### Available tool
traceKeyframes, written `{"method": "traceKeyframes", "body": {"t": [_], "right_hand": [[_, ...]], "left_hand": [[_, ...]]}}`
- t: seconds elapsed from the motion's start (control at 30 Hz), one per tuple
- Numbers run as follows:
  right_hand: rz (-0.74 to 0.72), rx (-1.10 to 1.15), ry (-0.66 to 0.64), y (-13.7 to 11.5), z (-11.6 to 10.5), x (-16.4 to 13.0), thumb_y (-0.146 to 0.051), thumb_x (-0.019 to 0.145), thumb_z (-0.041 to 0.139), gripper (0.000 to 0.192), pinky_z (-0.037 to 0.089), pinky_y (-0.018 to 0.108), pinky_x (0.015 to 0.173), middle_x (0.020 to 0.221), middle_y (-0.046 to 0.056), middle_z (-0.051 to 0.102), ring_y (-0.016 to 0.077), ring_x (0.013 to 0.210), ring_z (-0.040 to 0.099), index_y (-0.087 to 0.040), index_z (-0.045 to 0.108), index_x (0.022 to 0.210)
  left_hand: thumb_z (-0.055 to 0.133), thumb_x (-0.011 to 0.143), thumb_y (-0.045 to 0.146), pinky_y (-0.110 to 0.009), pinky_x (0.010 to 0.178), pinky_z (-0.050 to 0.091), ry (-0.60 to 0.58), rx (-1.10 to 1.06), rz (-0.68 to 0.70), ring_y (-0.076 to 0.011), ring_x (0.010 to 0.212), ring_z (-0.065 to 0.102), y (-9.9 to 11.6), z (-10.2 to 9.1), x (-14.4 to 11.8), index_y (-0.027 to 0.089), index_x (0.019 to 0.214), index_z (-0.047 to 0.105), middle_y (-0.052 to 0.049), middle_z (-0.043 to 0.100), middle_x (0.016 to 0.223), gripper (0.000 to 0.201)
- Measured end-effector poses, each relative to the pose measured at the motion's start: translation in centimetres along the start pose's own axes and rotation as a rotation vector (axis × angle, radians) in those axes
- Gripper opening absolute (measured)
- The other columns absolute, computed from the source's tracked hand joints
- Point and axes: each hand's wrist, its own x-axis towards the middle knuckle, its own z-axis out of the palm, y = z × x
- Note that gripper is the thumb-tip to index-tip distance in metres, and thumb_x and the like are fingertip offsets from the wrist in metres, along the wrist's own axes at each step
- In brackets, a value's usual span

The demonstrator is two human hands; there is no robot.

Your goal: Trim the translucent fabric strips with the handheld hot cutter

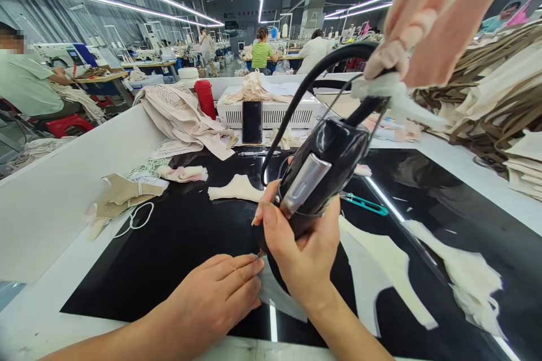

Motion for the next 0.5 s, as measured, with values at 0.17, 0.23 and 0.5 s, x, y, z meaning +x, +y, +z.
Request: {"method": "traceKeyframes", "body": {"t": [0.17,0.23,0.5], "right_hand": [[0.024,0.035,0.009,-0.13,0.15,0.24,-0.04,0.093,0.085,0.047,0.058,0.03,0.052,0.084,-0.004,0.069,0.0151,0.06,0.064,-0.032,0.06,0.133],[0.028,0.045,0.019,-0.19,0.34,0.29,-0.042,0.092,0.086,0.049,0.059,0.03,0.052,0.085,-0.004,0.069,0.0149,0.059,0.064,-0.032,0.06,0.132],[0.009,0.012,-0.003,0.34,0.59,0.09,-0.041,0.095,0.082,0.048,0.058,0.031,0.055,0.086,-0.004,0.068,0.0156,0.061,0.065,-0.031,0.057,0.135]], "left_hand": [[0.053,0.114,0.018,-0.031,0.092,0.062,0.021,-0.004,-0.014,-0.0178,0.111,0.077,-0.03,0.0,-0.01,0.014,0.104,0.071,-0.004,0.083,0.117,0.022],[0.053,0.114,0.018,-0.031,0.091,0.061,0.029,0.0,-0.017,-0.017,0.107,0.077,-0.04,-0.06,0.05,0.014,0.103,0.071,-0.003,0.083,0.115,0.021],[0.054,0.114,0.018,-0.031,0.089,0.061,0.033,-0.003,-0.026,-0.0162,0.104,0.076,0.05,0.19,0.02,0.015,0.1,0.07,-0.002,0.082,0.111,0.021]]}}
